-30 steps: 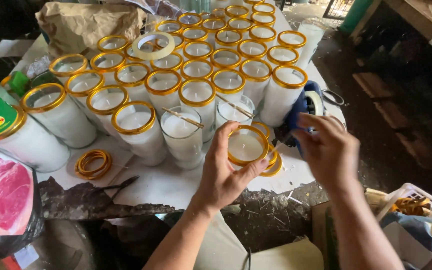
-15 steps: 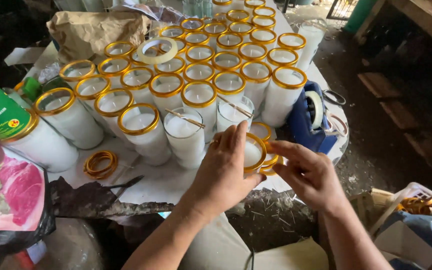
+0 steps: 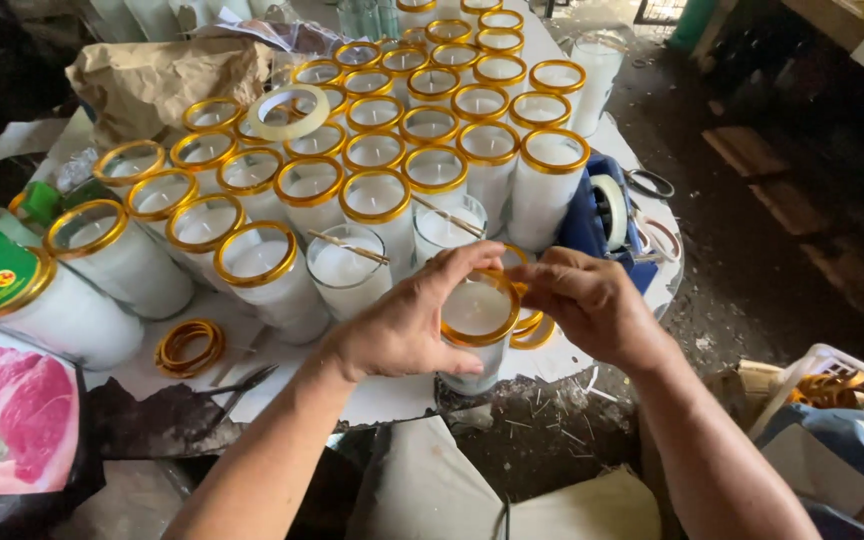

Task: Trimming candle wicks with scissors and placing decorative gold rings on the rims of glass candle jars.

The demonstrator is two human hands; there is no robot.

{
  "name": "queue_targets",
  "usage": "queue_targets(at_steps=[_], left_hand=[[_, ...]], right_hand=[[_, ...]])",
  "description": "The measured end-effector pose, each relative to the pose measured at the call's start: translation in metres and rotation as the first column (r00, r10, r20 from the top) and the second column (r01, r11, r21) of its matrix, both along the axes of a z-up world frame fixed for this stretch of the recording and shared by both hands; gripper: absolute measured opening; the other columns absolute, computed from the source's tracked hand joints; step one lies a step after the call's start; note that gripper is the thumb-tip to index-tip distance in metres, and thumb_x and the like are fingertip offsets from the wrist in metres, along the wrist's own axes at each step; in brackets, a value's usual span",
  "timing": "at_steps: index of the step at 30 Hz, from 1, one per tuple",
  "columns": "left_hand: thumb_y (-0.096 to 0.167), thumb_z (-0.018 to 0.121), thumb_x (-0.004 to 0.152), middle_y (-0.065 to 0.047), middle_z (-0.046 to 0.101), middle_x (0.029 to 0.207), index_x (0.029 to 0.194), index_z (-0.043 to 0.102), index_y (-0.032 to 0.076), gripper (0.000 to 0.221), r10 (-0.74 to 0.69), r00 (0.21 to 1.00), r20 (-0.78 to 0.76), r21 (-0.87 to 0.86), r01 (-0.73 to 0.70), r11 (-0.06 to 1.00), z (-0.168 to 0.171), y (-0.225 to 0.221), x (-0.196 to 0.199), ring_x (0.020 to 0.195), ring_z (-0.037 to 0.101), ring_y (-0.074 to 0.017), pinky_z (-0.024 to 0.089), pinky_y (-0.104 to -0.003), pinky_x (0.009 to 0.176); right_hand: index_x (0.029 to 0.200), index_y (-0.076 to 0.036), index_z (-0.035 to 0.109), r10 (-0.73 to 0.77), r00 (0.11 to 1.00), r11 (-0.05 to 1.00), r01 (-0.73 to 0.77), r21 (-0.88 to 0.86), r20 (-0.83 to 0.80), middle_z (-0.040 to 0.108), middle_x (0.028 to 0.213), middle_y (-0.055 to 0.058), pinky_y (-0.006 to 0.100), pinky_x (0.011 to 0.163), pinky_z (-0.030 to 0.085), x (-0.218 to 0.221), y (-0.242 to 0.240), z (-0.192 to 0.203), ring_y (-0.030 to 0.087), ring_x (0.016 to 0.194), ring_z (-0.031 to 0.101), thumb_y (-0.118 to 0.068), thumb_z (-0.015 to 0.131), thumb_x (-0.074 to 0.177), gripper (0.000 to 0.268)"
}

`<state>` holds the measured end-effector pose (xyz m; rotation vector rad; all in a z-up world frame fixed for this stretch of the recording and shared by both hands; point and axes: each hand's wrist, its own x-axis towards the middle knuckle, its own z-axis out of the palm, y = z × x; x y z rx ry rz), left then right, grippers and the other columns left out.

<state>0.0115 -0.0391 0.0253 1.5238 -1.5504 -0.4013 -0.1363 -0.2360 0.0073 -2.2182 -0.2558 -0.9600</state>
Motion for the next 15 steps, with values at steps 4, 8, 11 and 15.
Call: queue_targets(at_steps=[4,8,11,15], left_hand=[[0.012,0.094,0.063,-0.027,0.052,0.142,0.155,0.036,0.004,0.109,0.12,0.926,0.357,0.072,-0.155,0.985,0.018,0.013,-0.02,0.134,0.047,-0.0463,0.037,-0.057,0.11],[0.031,0.095,0.07,-0.036,0.044,0.142,0.153,0.033,-0.001,0.109,0.321,0.85,0.418,0.073,-0.383,0.921,0.014,0.01,-0.048,0.13,0.045,-0.0542,0.041,-0.062,0.102],[0.018,0.097,0.062,-0.019,0.053,0.131,0.132,0.041,-0.003,0.091,0.329,0.894,0.303,-0.135,-0.301,0.944,-0.01,0.008,-0.037,0.118,0.054,-0.04,0.044,-0.045,0.101],[0.019,0.097,0.061,-0.02,0.055,0.136,0.137,0.04,-0.002,0.097,0.254,0.922,0.292,-0.105,-0.233,0.967,-0.009,0.009,-0.023,0.129,0.053,-0.0363,0.04,-0.041,0.112]], right_hand=[[0.104,-0.004,0.078,0.037,0.999,0.999,-0.038,-0.015,-0.013,0.064,0.075,0.011,0.032,0.055,0.05,0.0,0.014,-0.002,0.023,0.056,0.061,-0.008,0.072,0.092,0.014],[0.098,-0.006,0.081,0.036,0.997,0.999,-0.038,-0.03,-0.066,0.07,0.071,0.01,0.031,0.05,0.052,-0.019,0.046,0.022,0.02,0.051,0.064,-0.004,0.072,0.086,0.015],[0.117,-0.009,0.071,-0.171,0.956,0.985,0.159,-0.069,-0.237,0.072,0.094,0.004,0.027,0.059,0.052,-0.055,0.051,-0.001,0.013,0.059,0.062,-0.02,0.077,0.087,0.032],[0.092,-0.014,0.064,-0.198,0.956,0.977,0.177,-0.116,-0.214,0.066,0.071,-0.002,0.028,0.054,0.05,-0.077,0.054,-0.023,0.013,0.054,0.062,-0.018,0.077,0.086,0.014]])
